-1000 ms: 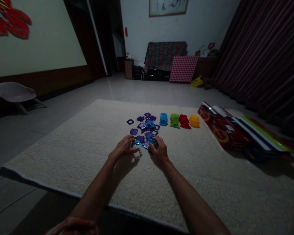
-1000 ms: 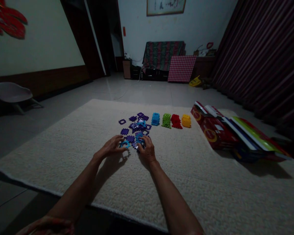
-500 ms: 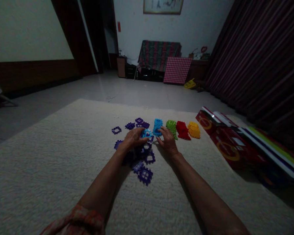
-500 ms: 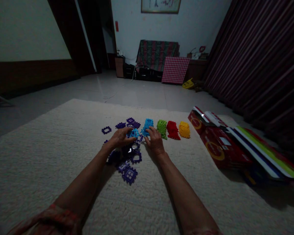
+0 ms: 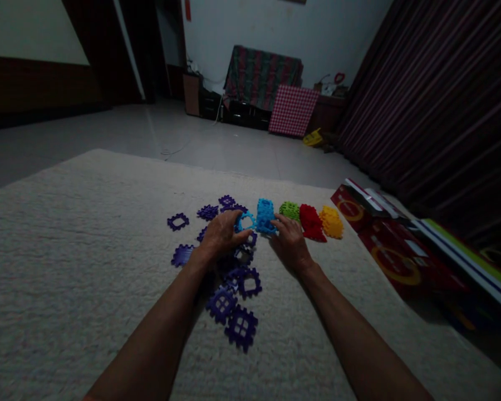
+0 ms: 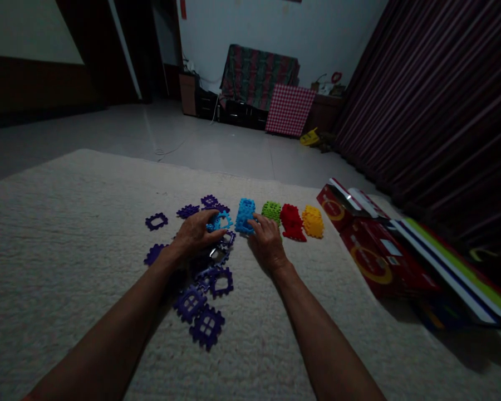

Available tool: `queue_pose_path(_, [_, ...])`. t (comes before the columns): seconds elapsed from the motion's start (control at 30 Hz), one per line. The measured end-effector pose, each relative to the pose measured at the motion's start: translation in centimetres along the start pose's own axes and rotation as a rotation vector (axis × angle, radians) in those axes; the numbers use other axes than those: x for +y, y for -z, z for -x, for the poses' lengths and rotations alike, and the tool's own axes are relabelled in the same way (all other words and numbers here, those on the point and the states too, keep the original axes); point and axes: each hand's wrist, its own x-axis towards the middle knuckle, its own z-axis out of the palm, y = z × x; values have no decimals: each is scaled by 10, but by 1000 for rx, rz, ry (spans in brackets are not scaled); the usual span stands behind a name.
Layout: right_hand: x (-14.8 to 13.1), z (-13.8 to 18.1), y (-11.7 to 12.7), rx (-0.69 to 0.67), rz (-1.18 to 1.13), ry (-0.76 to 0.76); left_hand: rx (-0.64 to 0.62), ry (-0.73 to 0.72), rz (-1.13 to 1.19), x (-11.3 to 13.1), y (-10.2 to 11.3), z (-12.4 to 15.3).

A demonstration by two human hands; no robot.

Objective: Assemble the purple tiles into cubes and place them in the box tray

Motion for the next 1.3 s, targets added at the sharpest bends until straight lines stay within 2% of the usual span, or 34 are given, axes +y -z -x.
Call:
queue_pose_path(0.23, [-2,-7,1,-81,-32,23,-4,-44,-38,-3,-6,1])
queue_pose_path(0.63, [-8,-9,4,-77,-48,-8,-13,-103,-118,-4,-14,2])
queue_pose_path(0.83, [-22,-13,13,-12,-148,46,-92,-162,-156,1,-13,4])
queue_pose_path(1.0, [-25,-13,13,-53,-171,101,-154,-243,-132,4,-11,4])
queue_pose_path(1.13, [-28,-12,12,-99,-185,102,-176,-249,-145,5,-12,4])
queue_pose_path(1.3, [-31,-15,17,-85,-189,143,-191,-256,-154,7,-11,5])
